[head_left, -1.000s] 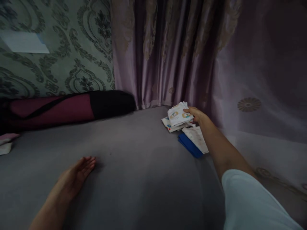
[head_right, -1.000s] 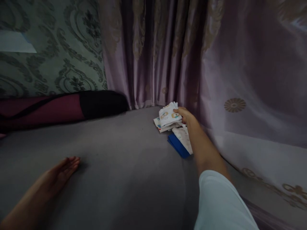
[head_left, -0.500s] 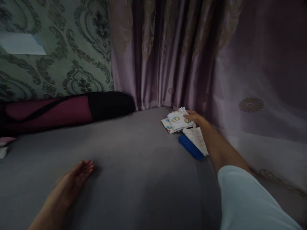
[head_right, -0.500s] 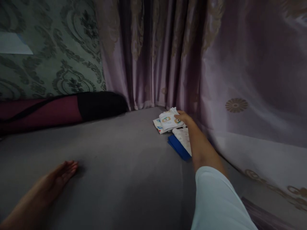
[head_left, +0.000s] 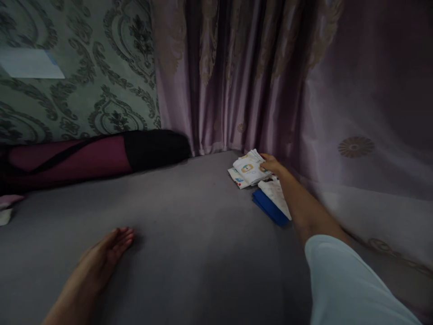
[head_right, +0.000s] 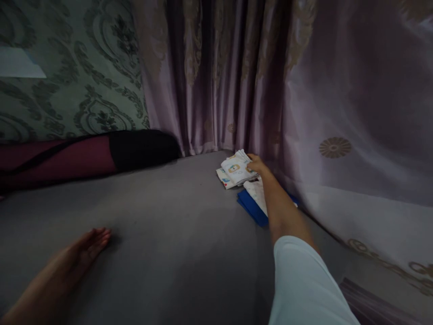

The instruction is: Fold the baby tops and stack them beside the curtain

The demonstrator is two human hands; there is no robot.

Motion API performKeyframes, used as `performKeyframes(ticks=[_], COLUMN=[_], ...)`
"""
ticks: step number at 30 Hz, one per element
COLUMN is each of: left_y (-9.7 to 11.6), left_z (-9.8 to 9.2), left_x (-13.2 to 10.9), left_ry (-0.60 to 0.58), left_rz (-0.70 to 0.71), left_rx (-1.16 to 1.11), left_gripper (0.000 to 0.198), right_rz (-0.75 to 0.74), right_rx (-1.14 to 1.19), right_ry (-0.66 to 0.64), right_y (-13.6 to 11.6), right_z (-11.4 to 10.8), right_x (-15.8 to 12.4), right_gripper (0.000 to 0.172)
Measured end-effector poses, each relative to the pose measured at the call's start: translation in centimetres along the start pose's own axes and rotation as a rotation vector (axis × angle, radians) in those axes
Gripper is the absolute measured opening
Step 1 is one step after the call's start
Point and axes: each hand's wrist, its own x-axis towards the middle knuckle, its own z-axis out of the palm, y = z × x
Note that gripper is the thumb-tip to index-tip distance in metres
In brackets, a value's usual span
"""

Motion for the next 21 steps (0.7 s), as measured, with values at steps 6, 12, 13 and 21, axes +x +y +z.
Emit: performKeyframes(ticks=[6, 12, 13, 21], left_y=[0.1, -0.1, 0.0, 0.2], left_z=[0.2, -0.2, -0.2, 0.3], left_x=[-0.3, 0.2, 0.2, -0.5], left_ry=[0.023, -0.006, -0.006, 0.032], left_rz=[-0.004, 0.010, 0.009, -0.003], left_rx=[0.008, 0.001, 0.000, 0.014], left_gripper=[0.026, 0.023, 0.023, 0.022], right_rz=[0.072, 0.095, 0.097, -0.092], right_rx=[-0.143, -0.294, -0.318, -0.500], right_ry=[0.069, 0.097, 0.100, 0.074], right_y=[1.6, 1.5, 1.3, -2.4], right_z=[0.8, 0.7, 0.8, 3.8], right_x=[0.3, -0.9, -1.2, -2.2], right_gripper=[0.050, 0.040, 0.041, 0.045])
